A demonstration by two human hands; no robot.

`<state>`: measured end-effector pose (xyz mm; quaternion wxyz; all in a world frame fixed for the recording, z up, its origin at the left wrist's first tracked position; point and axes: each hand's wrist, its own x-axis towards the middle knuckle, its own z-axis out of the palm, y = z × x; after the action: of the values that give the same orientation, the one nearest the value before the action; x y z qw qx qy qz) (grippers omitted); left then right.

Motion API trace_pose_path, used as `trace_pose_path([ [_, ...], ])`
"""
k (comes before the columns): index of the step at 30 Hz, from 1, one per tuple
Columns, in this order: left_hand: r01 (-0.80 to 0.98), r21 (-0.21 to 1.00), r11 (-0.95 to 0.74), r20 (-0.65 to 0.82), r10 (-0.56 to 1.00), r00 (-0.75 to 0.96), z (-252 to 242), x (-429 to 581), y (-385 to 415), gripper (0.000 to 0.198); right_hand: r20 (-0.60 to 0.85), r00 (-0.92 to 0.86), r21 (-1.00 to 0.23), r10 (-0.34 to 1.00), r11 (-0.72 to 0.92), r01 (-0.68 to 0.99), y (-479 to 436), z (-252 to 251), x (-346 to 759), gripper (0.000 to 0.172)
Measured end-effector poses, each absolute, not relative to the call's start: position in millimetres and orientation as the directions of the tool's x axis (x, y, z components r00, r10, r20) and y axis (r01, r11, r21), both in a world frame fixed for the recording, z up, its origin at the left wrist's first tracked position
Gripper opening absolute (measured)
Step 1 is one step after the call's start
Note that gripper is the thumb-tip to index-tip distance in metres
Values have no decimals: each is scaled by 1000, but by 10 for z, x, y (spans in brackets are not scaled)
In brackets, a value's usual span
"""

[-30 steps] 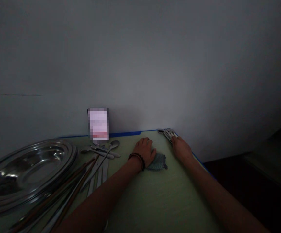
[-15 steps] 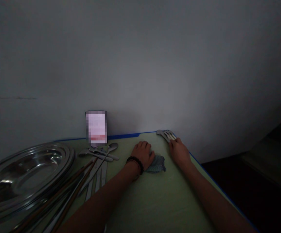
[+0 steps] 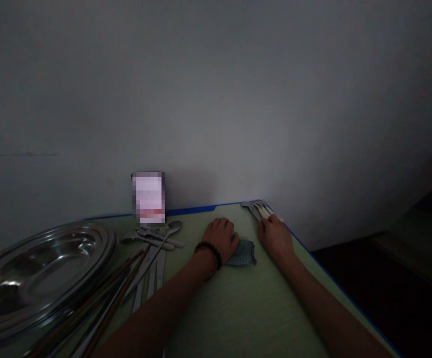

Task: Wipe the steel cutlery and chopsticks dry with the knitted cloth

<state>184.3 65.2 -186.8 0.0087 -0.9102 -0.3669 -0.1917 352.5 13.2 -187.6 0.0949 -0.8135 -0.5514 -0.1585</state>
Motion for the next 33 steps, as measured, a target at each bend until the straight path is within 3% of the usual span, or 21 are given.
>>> trace_pose_path([
  [13,672,127,-729,349,667,658,-1878,1835,657,25,395,307,96,866,-372,923,158,-1942,3483,35],
  [23,678,201,-707,284,705,650,-1882,1813,726,28,359,293,88,886,-345,934,47,-1926,3432,29],
  [27,669,210,-713,220,701,678,-1821,1705,983,49,337,212,47,917,-241,969,-54,-1933,3444,26],
  [33,558,105,-823,33,564,825,-1500,1768,1431,84,367,154,-151,918,-105,983,-81,-1940,3528,27],
])
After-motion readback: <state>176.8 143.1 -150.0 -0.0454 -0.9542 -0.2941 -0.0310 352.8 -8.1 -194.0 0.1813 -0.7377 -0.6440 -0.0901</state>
